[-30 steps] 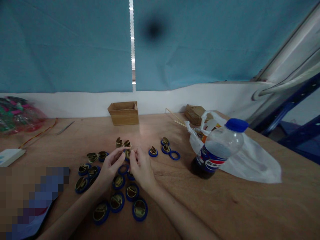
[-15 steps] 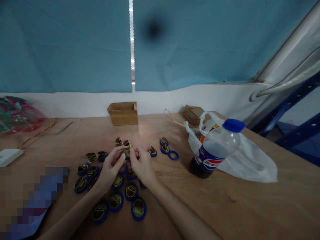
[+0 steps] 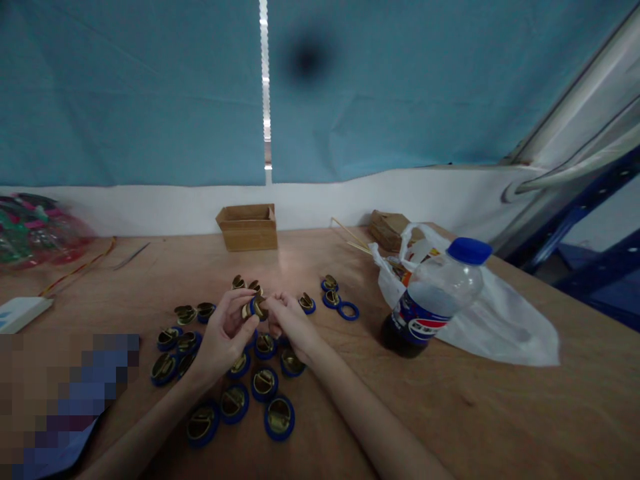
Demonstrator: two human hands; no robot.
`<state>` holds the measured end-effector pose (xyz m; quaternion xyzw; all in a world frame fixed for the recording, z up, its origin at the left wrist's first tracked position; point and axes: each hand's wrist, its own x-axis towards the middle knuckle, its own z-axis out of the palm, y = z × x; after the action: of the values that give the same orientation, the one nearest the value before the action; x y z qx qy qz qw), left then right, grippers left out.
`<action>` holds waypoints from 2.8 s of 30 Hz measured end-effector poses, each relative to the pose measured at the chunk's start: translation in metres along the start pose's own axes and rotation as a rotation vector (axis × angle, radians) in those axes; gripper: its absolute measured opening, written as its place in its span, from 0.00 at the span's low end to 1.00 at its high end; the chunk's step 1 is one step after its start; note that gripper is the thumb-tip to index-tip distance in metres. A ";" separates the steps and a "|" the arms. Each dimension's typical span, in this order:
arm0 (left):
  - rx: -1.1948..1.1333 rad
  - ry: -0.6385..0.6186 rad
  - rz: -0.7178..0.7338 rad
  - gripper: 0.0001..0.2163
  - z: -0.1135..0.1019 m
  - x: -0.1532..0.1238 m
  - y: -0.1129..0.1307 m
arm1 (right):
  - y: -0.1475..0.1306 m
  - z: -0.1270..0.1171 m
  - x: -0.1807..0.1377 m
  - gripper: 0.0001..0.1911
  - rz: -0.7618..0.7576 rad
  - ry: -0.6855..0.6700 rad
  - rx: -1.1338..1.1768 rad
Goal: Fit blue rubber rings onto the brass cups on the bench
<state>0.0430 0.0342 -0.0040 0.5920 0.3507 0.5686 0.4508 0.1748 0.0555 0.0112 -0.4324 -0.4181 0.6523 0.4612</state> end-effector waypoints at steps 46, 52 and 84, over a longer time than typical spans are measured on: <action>0.708 0.105 0.163 0.06 -0.027 0.011 0.000 | -0.025 -0.090 0.025 0.09 -0.506 0.630 -1.342; 1.061 -0.062 0.205 0.12 -0.037 0.014 -0.006 | -0.022 -0.085 0.025 0.09 -0.393 0.499 -1.640; 1.087 -0.104 0.148 0.08 -0.019 0.069 -0.036 | -0.013 -0.064 0.019 0.09 -0.776 0.461 -1.603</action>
<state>0.0351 0.1135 -0.0140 0.7900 0.5283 0.3059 0.0558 0.2346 0.0861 0.0025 -0.5712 -0.7588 -0.1354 0.2820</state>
